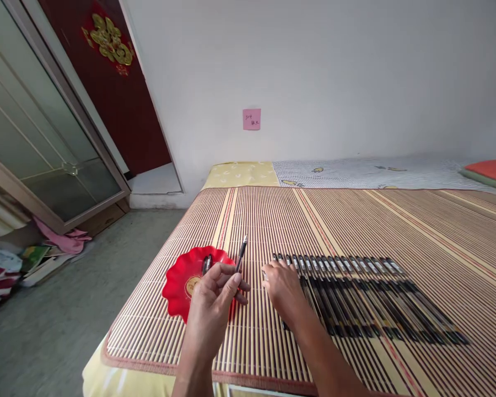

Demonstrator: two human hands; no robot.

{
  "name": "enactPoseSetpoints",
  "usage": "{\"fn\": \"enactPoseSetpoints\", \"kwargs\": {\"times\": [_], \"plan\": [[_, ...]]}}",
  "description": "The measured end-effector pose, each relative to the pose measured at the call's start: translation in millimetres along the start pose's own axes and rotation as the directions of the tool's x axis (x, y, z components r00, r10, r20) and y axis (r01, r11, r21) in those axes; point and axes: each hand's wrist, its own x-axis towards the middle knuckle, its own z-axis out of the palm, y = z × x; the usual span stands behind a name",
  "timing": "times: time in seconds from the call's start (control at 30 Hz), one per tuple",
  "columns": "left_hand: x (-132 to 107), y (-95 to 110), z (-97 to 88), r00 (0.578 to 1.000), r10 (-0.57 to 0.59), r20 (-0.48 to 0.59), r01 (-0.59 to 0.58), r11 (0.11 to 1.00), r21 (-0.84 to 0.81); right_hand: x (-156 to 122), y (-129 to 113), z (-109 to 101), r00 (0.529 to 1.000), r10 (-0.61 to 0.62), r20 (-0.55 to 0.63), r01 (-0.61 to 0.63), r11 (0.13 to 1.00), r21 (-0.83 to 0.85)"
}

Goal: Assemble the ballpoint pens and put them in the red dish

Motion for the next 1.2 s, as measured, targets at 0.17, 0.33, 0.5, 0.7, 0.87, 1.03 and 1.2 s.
{"fn": "enactPoseSetpoints", "kwargs": {"times": [0.17, 0.33, 0.5, 0.7, 0.87, 1.03, 1.2], "plan": [[0, -4, 5.9, 0.998, -0.018, 0.054, 0.017, 1.000, 0.024, -4, -4, 7, 0.999, -0.032, -0.031, 0.035, 0.994, 0.104], [1, -7, 8.2, 0.996, -0.025, 0.084, 0.020, 0.999, 0.051, -2, -6, 5, 0.998, -0.046, -0.041, 0.055, 0.964, 0.261], [0, -9, 9.5, 0.992, -0.056, 0.115, 0.048, 0.996, 0.072, -8, 9, -29, 0.978, 0.111, -0.177, 0.063, 0.652, 0.756], [1, -14, 15.1, 0.981, -0.083, 0.176, 0.056, 0.987, 0.154, -19, 23, -62, 0.884, 0.301, -0.358, 0.310, 0.197, 0.930], [1, -14, 20.8, 0.976, -0.094, 0.198, 0.057, 0.981, 0.185, -22, 18, -67, 0.892, 0.234, -0.386, 0.362, 0.141, 0.922], [-1, -12, 24.2, 0.977, -0.077, 0.201, 0.038, 0.981, 0.191, -25, 20, -68, 0.955, 0.066, -0.289, 0.277, 0.150, 0.949], [-4, -10, 31.0, 0.978, -0.057, 0.200, 0.019, 0.981, 0.191, -26, 19, -71, 0.975, -0.007, -0.223, 0.220, 0.181, 0.958]]}}
